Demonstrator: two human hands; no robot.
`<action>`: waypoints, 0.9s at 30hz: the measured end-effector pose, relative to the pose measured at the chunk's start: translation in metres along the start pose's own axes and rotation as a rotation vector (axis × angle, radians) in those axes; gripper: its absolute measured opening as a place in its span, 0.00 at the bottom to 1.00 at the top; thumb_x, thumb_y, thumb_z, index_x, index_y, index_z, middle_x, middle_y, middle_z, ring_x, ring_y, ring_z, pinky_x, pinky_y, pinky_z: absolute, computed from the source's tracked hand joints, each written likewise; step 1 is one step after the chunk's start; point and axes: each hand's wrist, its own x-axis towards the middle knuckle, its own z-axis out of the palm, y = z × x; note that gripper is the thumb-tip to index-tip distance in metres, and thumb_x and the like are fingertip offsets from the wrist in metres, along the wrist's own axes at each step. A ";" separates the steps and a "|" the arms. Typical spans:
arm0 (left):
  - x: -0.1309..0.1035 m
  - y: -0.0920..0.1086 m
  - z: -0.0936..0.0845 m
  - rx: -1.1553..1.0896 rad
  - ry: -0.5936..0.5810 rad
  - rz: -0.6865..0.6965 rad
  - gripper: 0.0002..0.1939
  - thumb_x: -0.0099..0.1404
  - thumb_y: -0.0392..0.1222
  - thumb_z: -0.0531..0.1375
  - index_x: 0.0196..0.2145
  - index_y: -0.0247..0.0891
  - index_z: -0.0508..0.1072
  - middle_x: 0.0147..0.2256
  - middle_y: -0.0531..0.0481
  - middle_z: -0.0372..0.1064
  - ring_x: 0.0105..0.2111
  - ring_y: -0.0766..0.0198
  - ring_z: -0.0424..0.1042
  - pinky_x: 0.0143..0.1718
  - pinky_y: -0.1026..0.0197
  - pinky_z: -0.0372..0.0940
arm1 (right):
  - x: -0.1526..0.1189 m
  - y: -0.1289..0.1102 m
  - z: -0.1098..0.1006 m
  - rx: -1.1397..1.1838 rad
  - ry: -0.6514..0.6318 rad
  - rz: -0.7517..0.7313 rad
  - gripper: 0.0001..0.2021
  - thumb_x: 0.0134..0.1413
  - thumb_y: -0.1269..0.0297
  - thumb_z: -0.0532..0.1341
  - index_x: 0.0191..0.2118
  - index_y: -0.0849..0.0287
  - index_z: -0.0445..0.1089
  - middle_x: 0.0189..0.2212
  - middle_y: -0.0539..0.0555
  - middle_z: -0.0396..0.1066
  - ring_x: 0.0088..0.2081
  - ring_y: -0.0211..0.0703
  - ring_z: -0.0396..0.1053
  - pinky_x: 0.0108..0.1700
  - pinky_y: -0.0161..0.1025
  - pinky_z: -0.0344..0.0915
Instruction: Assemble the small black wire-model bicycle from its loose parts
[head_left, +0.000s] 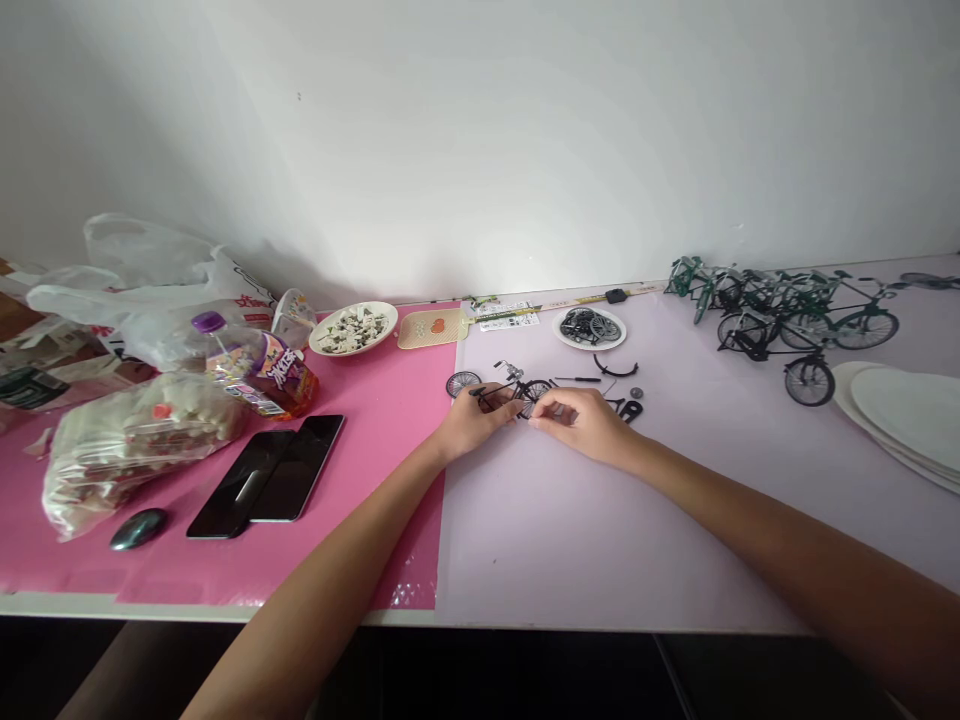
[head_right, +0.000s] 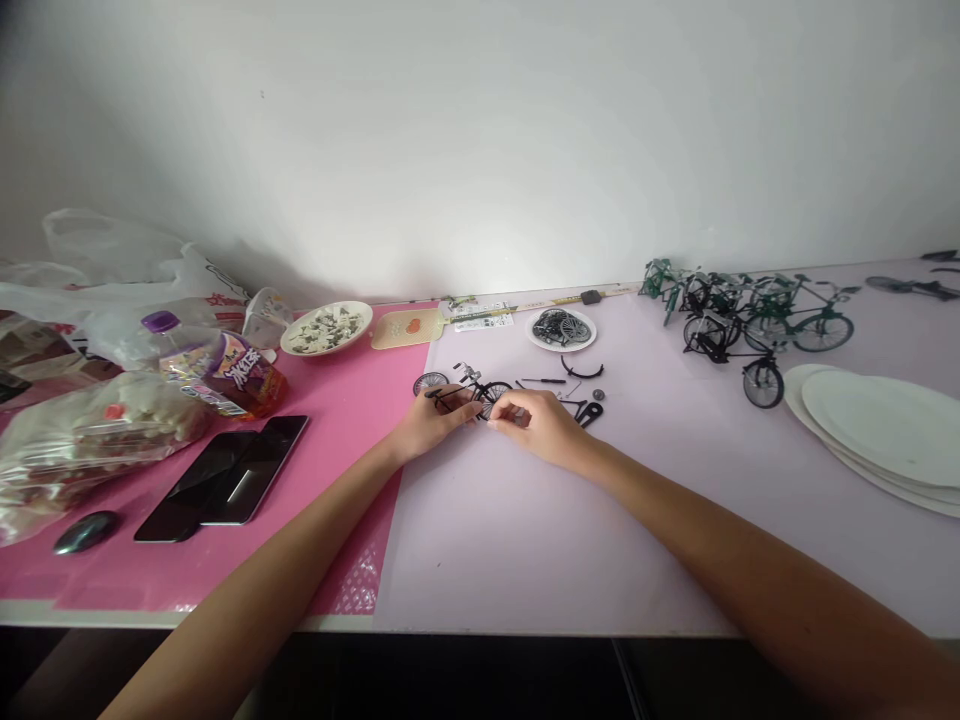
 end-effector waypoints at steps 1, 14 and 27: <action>0.000 0.000 0.000 -0.002 0.001 0.000 0.19 0.62 0.57 0.66 0.30 0.37 0.71 0.27 0.51 0.71 0.31 0.62 0.71 0.36 0.59 0.65 | 0.000 0.000 0.000 0.000 0.000 0.001 0.03 0.58 0.63 0.67 0.34 0.55 0.77 0.33 0.52 0.80 0.33 0.43 0.76 0.35 0.37 0.71; 0.000 0.001 0.000 0.006 -0.006 0.009 0.18 0.63 0.56 0.65 0.30 0.37 0.71 0.27 0.51 0.71 0.31 0.63 0.71 0.36 0.60 0.65 | 0.000 0.000 0.000 0.005 -0.002 0.008 0.03 0.58 0.63 0.67 0.34 0.54 0.77 0.32 0.52 0.80 0.33 0.43 0.76 0.35 0.37 0.71; 0.001 -0.003 0.000 0.002 0.000 0.006 0.17 0.63 0.55 0.66 0.30 0.37 0.72 0.27 0.51 0.72 0.31 0.62 0.72 0.37 0.60 0.66 | 0.000 0.000 0.000 0.002 0.000 0.001 0.04 0.59 0.62 0.66 0.35 0.54 0.77 0.33 0.52 0.80 0.33 0.44 0.76 0.35 0.38 0.71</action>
